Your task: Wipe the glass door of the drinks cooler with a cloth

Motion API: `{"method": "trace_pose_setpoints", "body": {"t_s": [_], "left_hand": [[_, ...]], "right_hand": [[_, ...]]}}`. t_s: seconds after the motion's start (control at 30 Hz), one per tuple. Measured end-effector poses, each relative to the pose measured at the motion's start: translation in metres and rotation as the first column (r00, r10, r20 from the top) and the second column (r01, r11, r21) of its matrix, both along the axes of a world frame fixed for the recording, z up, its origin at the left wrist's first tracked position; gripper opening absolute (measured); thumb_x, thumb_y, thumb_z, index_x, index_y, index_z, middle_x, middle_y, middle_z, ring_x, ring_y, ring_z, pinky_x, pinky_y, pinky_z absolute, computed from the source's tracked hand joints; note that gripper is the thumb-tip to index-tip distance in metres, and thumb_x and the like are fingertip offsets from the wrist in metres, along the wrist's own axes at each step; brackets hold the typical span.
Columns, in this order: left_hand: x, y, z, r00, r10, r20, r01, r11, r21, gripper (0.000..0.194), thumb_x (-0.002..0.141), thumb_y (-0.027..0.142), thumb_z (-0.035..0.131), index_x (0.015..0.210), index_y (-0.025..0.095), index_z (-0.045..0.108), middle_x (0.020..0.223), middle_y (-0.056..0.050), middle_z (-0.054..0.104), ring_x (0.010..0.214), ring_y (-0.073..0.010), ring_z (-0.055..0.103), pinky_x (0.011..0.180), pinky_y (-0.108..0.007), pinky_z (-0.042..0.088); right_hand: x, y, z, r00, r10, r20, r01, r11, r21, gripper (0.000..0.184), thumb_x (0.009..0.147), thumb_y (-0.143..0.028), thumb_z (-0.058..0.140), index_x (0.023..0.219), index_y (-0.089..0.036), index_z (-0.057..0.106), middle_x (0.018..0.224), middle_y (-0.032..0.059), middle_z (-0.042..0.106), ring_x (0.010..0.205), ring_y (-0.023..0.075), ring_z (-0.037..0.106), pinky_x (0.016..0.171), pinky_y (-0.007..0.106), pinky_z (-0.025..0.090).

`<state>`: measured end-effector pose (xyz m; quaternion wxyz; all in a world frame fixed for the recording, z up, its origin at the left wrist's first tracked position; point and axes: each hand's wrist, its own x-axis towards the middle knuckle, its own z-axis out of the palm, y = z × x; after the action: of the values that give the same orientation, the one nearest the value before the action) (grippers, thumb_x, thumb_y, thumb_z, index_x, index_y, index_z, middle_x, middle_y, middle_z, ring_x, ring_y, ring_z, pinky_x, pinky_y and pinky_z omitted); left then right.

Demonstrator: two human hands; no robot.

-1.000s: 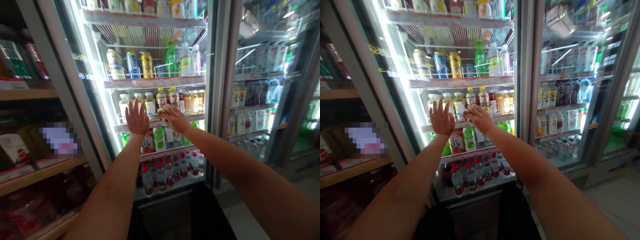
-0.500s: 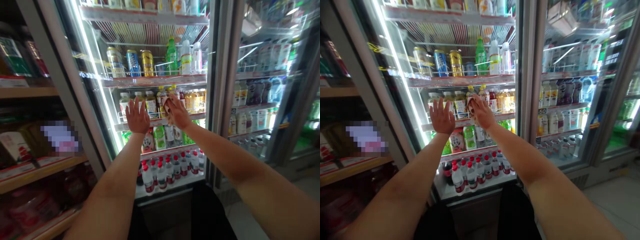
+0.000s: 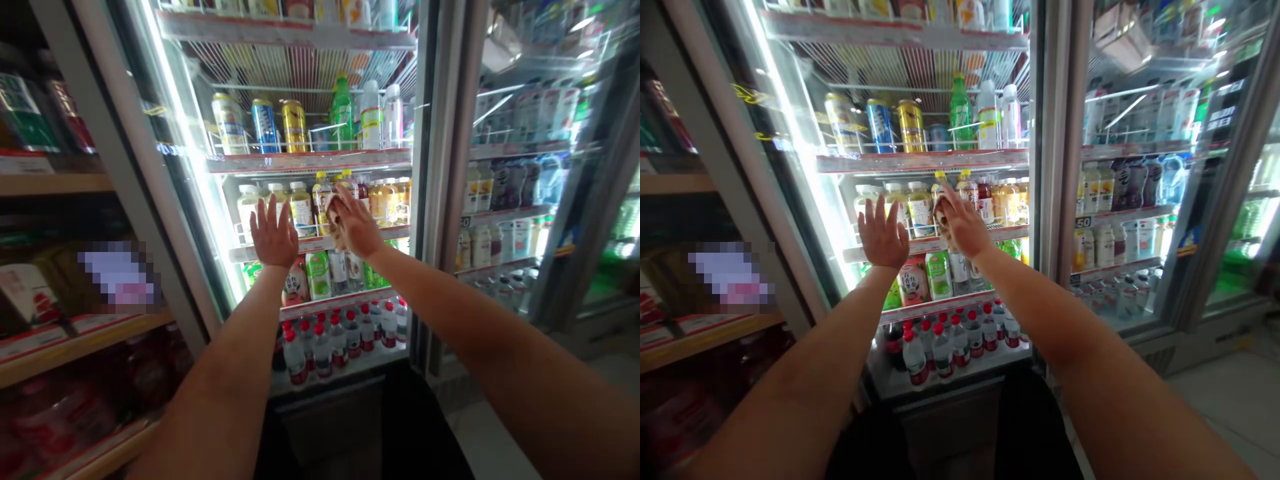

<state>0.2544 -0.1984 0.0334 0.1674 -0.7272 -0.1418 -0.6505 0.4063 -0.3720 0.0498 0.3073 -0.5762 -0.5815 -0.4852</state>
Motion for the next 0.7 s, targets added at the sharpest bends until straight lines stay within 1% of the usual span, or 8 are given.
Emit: {"method": "trace_pose_setpoints", "body": {"t_s": [0.1, 0.17, 0.23, 0.3, 0.37, 0.5, 0.6, 0.7], "left_hand": [[-0.001, -0.001, 0.0, 1.0, 0.004, -0.015, -0.004, 1.0, 0.001, 0.057, 0.099, 0.022, 0.047, 0.155, 0.018, 0.054, 0.167, -0.009, 0.038, 0.161, -0.0254, 0.015, 0.134, -0.051, 0.009], [-0.001, -0.002, 0.0, 1.0, -0.01, -0.019, 0.009, 1.0, -0.014, 0.057, 0.098, 0.022, 0.048, 0.155, 0.019, 0.054, 0.167, -0.009, 0.038, 0.162, -0.0251, 0.015, 0.134, -0.051, 0.008], [-0.002, -0.002, 0.001, 0.999, -0.032, -0.017, 0.032, 0.999, -0.034, 0.058, 0.098, 0.023, 0.049, 0.155, 0.019, 0.054, 0.167, -0.008, 0.037, 0.162, -0.0252, 0.015, 0.134, -0.052, 0.008], [-0.002, -0.003, 0.0, 0.999, -0.039, -0.013, 0.038, 0.998, -0.04, 0.058, 0.097, 0.023, 0.05, 0.155, 0.02, 0.054, 0.167, -0.008, 0.038, 0.161, -0.0254, 0.015, 0.134, -0.052, 0.009], [-0.002, -0.004, 0.0, 0.999, -0.031, -0.014, 0.031, 0.999, -0.039, 0.057, 0.097, 0.022, 0.049, 0.155, 0.02, 0.054, 0.167, -0.007, 0.038, 0.161, -0.0255, 0.016, 0.134, -0.052, 0.009], [-0.002, -0.003, 0.001, 0.998, -0.056, -0.025, 0.055, 0.997, -0.058, 0.057, 0.098, 0.022, 0.049, 0.155, 0.019, 0.053, 0.168, -0.008, 0.036, 0.162, -0.0276, 0.015, 0.134, -0.053, 0.006], [-0.001, -0.001, 0.0, 0.998, -0.053, -0.02, 0.052, 0.998, -0.038, 0.057, 0.099, 0.021, 0.048, 0.156, 0.02, 0.052, 0.168, -0.008, 0.036, 0.162, -0.0273, 0.015, 0.134, -0.054, 0.007], [-0.001, 0.0, -0.001, 0.999, -0.031, -0.008, 0.031, 0.999, -0.006, 0.056, 0.099, 0.022, 0.047, 0.155, 0.021, 0.053, 0.168, -0.008, 0.037, 0.161, -0.0268, 0.015, 0.134, -0.054, 0.009]], "right_hand": [[0.002, 0.0, -0.008, 0.999, 0.013, 0.047, -0.008, 0.994, -0.113, 0.048, 0.102, -0.008, 0.045, 0.148, -0.013, 0.058, 0.158, 0.0117, 0.055, 0.142, 0.0335, 0.051, 0.121, 0.053, 0.048], [0.003, 0.0, -0.01, 0.995, 0.021, 0.095, -0.003, 0.982, -0.19, 0.047, 0.101, -0.009, 0.049, 0.146, -0.013, 0.06, 0.156, 0.0116, 0.057, 0.141, 0.0349, 0.051, 0.119, 0.054, 0.05], [0.003, -0.001, -0.006, 0.997, 0.014, 0.075, -0.003, 0.989, -0.149, 0.048, 0.103, -0.009, 0.045, 0.149, -0.013, 0.057, 0.161, 0.0104, 0.052, 0.138, 0.0337, 0.053, 0.117, 0.054, 0.052], [0.004, -0.002, 0.0, 1.0, 0.002, 0.001, -0.002, 0.999, -0.039, 0.052, 0.104, -0.008, 0.039, 0.153, -0.016, 0.053, 0.164, 0.0082, 0.047, 0.132, 0.0319, 0.058, 0.114, 0.053, 0.054], [0.006, -0.003, 0.004, 0.999, -0.01, -0.054, 0.011, 1.0, 0.026, 0.054, 0.103, -0.006, 0.037, 0.152, -0.018, 0.055, 0.163, 0.007, 0.049, 0.127, 0.032, 0.061, 0.111, 0.054, 0.055], [0.009, -0.005, 0.003, 0.999, -0.042, 0.024, 0.043, 0.997, -0.067, 0.045, 0.101, -0.005, 0.044, 0.14, -0.01, 0.066, 0.153, 0.0139, 0.059, 0.129, 0.0349, 0.059, 0.114, 0.056, 0.052], [0.011, -0.006, 0.003, 0.995, -0.06, 0.08, 0.069, 0.991, -0.116, 0.043, 0.101, -0.005, 0.047, 0.14, -0.007, 0.065, 0.152, 0.0179, 0.06, 0.133, 0.034, 0.058, 0.116, 0.055, 0.05], [0.014, -0.005, 0.005, 0.996, -0.06, 0.071, 0.066, 0.994, -0.088, 0.047, 0.1, -0.004, 0.045, 0.144, -0.005, 0.061, 0.153, 0.0182, 0.058, 0.135, 0.0339, 0.057, 0.116, 0.054, 0.049]]}}
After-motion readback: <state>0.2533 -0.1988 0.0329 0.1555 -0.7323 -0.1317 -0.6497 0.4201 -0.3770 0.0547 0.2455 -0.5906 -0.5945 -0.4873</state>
